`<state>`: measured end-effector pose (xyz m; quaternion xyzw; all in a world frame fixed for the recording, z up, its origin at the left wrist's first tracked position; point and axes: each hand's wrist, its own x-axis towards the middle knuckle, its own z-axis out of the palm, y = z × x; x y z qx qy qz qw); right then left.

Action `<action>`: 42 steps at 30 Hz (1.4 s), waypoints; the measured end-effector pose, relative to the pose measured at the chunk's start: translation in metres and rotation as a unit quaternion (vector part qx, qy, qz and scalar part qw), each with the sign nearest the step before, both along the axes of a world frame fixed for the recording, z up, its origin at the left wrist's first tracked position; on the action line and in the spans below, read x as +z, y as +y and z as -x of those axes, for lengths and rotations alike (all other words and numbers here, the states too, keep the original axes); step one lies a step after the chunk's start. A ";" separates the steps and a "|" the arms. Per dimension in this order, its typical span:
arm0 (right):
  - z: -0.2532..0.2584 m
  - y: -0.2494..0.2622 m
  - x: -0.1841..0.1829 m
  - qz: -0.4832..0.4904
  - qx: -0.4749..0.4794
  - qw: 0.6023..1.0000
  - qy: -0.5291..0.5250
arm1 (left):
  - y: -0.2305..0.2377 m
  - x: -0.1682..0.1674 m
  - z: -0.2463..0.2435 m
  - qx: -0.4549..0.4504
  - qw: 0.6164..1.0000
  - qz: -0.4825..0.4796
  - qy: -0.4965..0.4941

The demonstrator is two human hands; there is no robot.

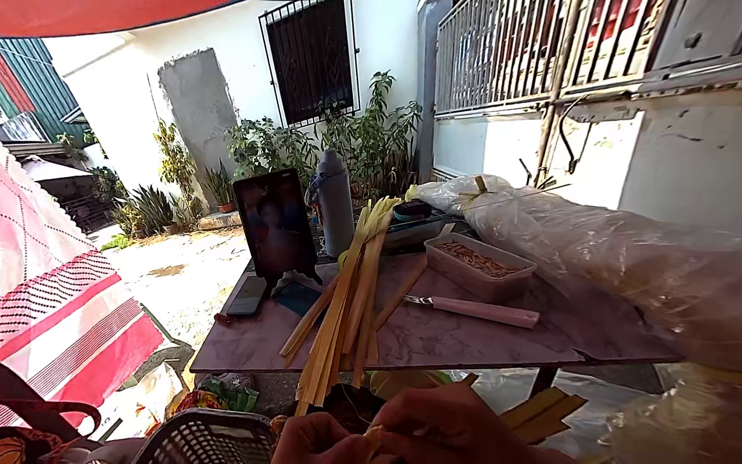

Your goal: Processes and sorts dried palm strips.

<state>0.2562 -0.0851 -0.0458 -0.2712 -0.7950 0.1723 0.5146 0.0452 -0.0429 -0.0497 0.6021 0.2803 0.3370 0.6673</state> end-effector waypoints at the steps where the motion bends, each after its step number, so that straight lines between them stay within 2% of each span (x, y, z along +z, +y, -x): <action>1: 0.002 0.001 0.001 -0.078 -0.029 0.995 -0.047 | 0.000 0.002 -0.001 0.013 1.000 0.001 -0.010; 4: 0.012 -0.005 0.001 -0.249 -0.124 0.942 -0.186 | -0.005 0.005 -0.004 0.070 0.996 -0.008 -0.056; 7: 0.023 -0.010 -0.004 -0.312 -0.194 0.896 -0.250 | -0.012 0.006 -0.009 0.136 0.986 -0.058 -0.076; 10: 0.029 -0.008 -0.011 -0.333 -0.261 0.876 -0.233 | -0.023 0.009 -0.009 0.145 0.974 -0.165 -0.053; 12: 0.029 -0.006 -0.016 -0.327 -0.288 0.879 -0.194 | -0.030 0.015 -0.007 0.103 0.973 -0.203 -0.045; 15: 0.029 -0.004 -0.021 -0.314 -0.309 0.886 -0.144 | -0.029 0.019 -0.002 0.010 0.981 -0.181 -0.074; 17: 0.030 -0.006 -0.025 -0.285 -0.302 0.900 -0.130 | -0.025 0.018 0.002 -0.017 0.980 -0.182 -0.082; 20: 0.027 -0.011 -0.022 -0.176 -0.230 0.956 -0.050 | -0.018 0.018 0.006 -0.035 0.977 -0.200 -0.058; 23: 0.018 -0.012 -0.007 -0.053 -0.215 0.975 0.014 | -0.019 0.019 0.005 -0.045 0.975 -0.214 -0.031; 25: 0.012 -0.015 0.000 0.008 -0.179 0.983 0.027 | -0.019 0.018 0.004 -0.067 0.989 -0.122 -0.054; 27: 0.008 -0.015 0.002 0.012 -0.164 0.986 0.033 | -0.015 0.019 0.002 -0.095 0.992 0.047 -0.062; 29: 0.008 -0.012 -0.002 -0.032 -0.185 0.982 0.015 | -0.006 0.009 0.000 -0.143 0.974 0.154 -0.087; 31: 0.009 -0.008 -0.008 -0.102 -0.226 0.969 -0.018 | -0.003 -0.001 -0.005 -0.133 0.967 0.171 -0.136; 33: 0.014 -0.006 -0.017 -0.127 -0.244 0.961 -0.016 | -0.003 -0.006 -0.013 -0.056 0.981 0.088 -0.165; 34: 0.019 -0.007 -0.022 -0.100 -0.238 0.966 0.012 | -0.003 -0.005 -0.017 -0.003 0.989 0.017 -0.148; 36: 0.031 -0.014 -0.024 0.056 -0.180 0.975 0.115 | -0.002 -0.004 -0.020 0.067 0.987 -0.130 -0.068; 38: 0.036 -0.023 -0.018 0.239 -0.088 0.942 0.221 | 0.001 -0.004 -0.020 0.083 0.970 -0.227 0.011; 39: 0.034 -0.024 -0.016 0.291 -0.044 0.922 0.252 | 0.002 -0.004 -0.018 0.083 0.962 -0.255 0.039; 42: 0.026 -0.020 -0.012 0.348 0.017 0.899 0.264 | 0.002 -0.001 -0.014 0.048 0.954 -0.285 0.083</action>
